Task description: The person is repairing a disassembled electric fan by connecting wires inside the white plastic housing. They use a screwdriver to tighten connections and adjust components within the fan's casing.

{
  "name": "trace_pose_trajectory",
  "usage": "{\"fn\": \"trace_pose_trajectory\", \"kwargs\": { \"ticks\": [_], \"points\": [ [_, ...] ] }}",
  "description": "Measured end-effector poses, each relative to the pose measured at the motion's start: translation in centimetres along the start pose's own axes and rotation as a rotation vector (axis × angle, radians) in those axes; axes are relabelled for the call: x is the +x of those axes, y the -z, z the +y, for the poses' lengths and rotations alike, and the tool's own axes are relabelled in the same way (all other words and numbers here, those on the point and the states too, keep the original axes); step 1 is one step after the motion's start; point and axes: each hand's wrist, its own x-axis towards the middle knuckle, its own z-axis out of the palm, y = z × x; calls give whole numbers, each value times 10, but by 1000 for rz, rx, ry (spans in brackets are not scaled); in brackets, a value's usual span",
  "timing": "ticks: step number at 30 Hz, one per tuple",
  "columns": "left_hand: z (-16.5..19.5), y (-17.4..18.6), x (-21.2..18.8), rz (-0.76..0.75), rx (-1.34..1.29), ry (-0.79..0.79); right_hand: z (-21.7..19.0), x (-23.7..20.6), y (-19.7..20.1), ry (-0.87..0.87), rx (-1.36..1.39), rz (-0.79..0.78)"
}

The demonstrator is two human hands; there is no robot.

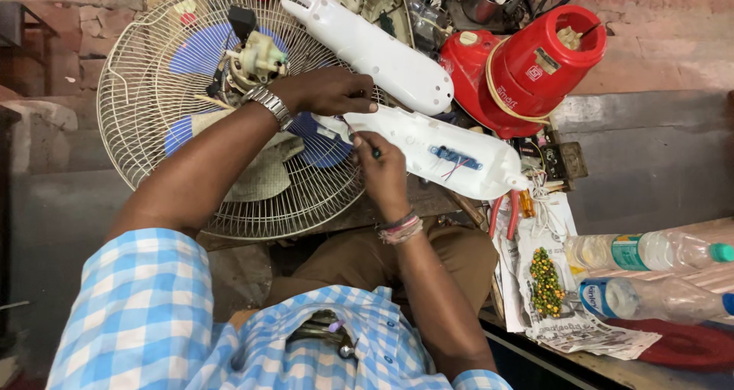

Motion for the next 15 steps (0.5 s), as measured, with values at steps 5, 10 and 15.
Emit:
{"fn": "trace_pose_trajectory", "kwargs": {
  "ticks": [5,10,15],
  "points": [
    [-3,-4,-2,66,-53,-84,7,17,14,3,339,-79],
    [-4,-11,11,-17,14,48,10,11,10,55,320,-119],
    [-8,-13,20,4,11,68,17,-9,11,-27,95,-100]
  ]
}}
